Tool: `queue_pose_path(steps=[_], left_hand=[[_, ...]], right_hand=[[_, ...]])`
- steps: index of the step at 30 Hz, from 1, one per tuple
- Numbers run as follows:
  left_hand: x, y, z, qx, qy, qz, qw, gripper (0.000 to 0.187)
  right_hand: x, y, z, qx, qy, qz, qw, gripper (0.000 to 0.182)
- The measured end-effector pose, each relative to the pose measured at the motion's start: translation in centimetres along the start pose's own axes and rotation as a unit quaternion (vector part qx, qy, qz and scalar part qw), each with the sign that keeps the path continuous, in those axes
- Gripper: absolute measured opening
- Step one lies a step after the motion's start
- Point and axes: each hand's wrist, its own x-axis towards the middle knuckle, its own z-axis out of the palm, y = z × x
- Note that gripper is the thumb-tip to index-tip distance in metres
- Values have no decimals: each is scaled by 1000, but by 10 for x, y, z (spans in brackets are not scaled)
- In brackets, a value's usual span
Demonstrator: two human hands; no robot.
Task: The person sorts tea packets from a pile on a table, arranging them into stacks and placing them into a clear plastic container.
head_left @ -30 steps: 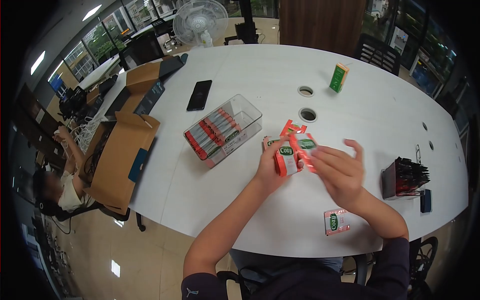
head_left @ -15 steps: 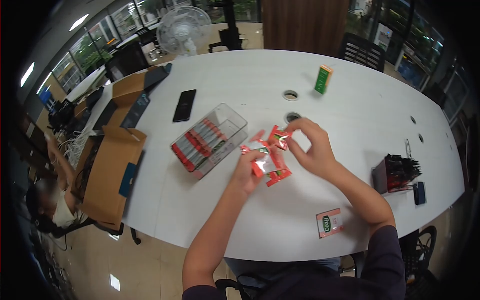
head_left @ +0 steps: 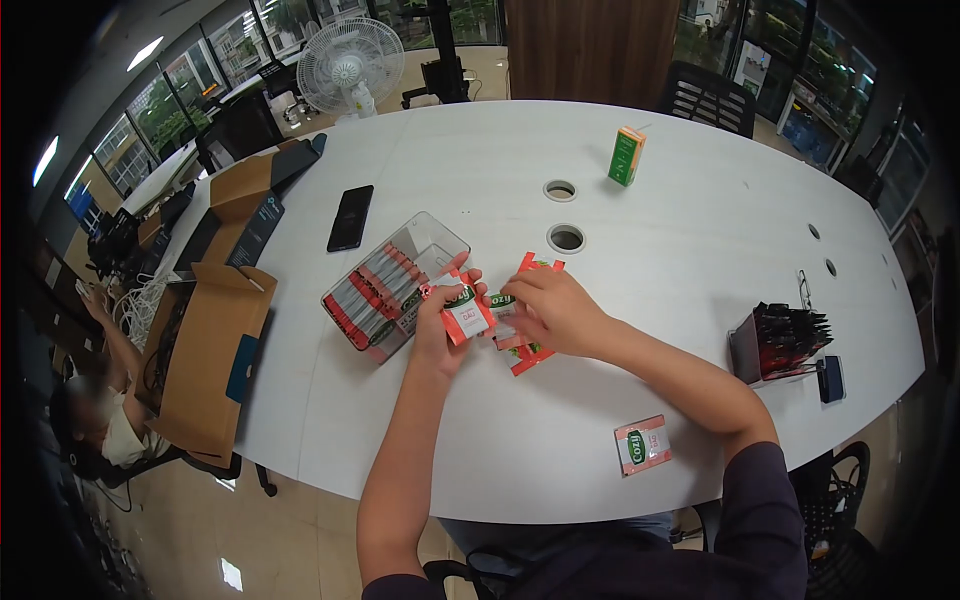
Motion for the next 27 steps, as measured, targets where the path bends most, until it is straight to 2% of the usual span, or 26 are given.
queue_pose_path(steps=[2, 5, 8, 12, 16, 17, 20, 21, 24, 25, 27], left_hand=[[4, 0, -5, 23, 6, 2, 1000, 56], [6, -2, -8, 109, 13, 26, 994, 53], [3, -4, -3, 100, 17, 19, 995, 49], [6, -11, -2, 90, 23, 22, 995, 48], [6, -13, -2, 115, 29, 28, 993, 46], [8, -16, -5, 108, 24, 33, 993, 46], [8, -17, -5, 112, 30, 36, 993, 46], [9, -17, -4, 101, 25, 34, 994, 46], [8, -17, -2, 58, 38, 29, 997, 45], [9, -18, -4, 86, 33, 32, 995, 46], [13, -22, -9, 83, 23, 41, 995, 46]], right_hand=[[11, 9, 13, -60, 44, -8, 997, 39], [26, 15, 6, -46, -105, 65, 991, 44], [37, 27, 1, -29, -163, 78, 983, 52], [33, 41, 4, -34, -126, 69, 989, 49], [49, 37, -11, -11, -263, 130, 956, 46], [52, 32, -14, -22, -253, 118, 960, 37], [60, 44, -14, 49, -249, 170, 952, 26], [61, 42, -17, 78, -211, 164, 961, 14], [65, 45, -23, 115, -149, 151, 970, 10], [65, 53, -24, 116, -125, 115, 979, 9], [70, 53, -35, 137, -95, 157, 973, 8]])
